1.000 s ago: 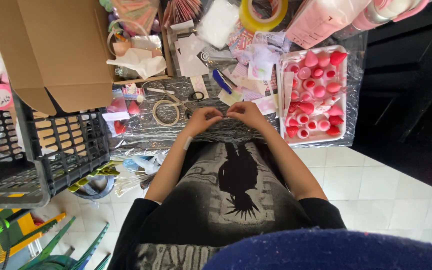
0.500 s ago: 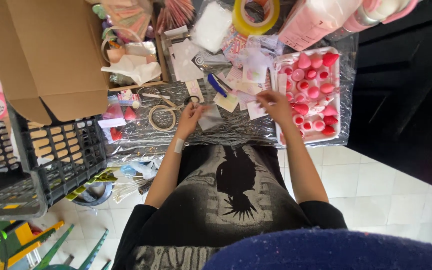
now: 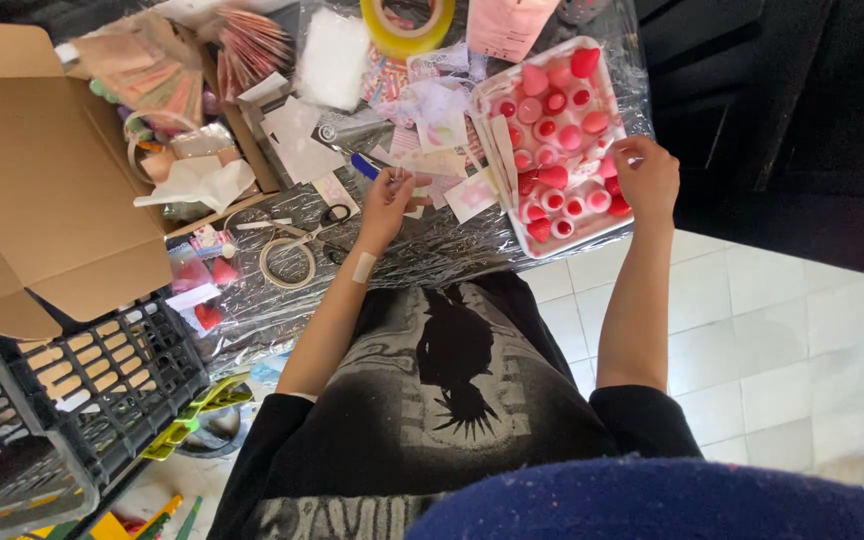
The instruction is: Applying labels to small heart-shaped candle products and organizing them into a red tray.
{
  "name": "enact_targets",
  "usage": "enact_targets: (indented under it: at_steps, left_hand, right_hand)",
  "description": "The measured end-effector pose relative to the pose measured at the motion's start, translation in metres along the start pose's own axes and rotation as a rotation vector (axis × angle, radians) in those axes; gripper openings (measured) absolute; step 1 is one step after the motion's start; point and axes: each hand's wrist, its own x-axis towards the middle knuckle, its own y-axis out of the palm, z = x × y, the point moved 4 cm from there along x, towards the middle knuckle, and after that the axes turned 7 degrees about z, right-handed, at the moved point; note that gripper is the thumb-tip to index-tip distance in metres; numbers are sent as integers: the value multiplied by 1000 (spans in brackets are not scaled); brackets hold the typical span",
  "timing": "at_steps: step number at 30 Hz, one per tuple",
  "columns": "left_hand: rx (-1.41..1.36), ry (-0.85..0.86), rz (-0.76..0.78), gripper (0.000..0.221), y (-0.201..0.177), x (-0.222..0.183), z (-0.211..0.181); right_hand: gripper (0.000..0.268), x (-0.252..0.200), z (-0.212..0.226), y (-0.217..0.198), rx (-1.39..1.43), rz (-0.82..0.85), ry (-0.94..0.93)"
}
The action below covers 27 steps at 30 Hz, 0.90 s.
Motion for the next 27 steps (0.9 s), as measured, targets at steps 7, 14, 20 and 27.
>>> enact_targets:
  at_steps: [7,14,20,27]
  left_hand:
    - [78,-54,-6,19,13,11,-17]
    - [-11,-36,-23,23,7,10,-26]
    - [-104,-26,-108,22,-16,-1,-1]
    - [-58,-57,-140,27,-8,-16,-9]
  right_hand:
    - [17,23,23,38,-153,137,-59]
    - [36,50,0,92,-374,108,-221]
    - [29,48,-11,91,-314,145,-99]
    - [35,39,-9,82,565,172,-152]
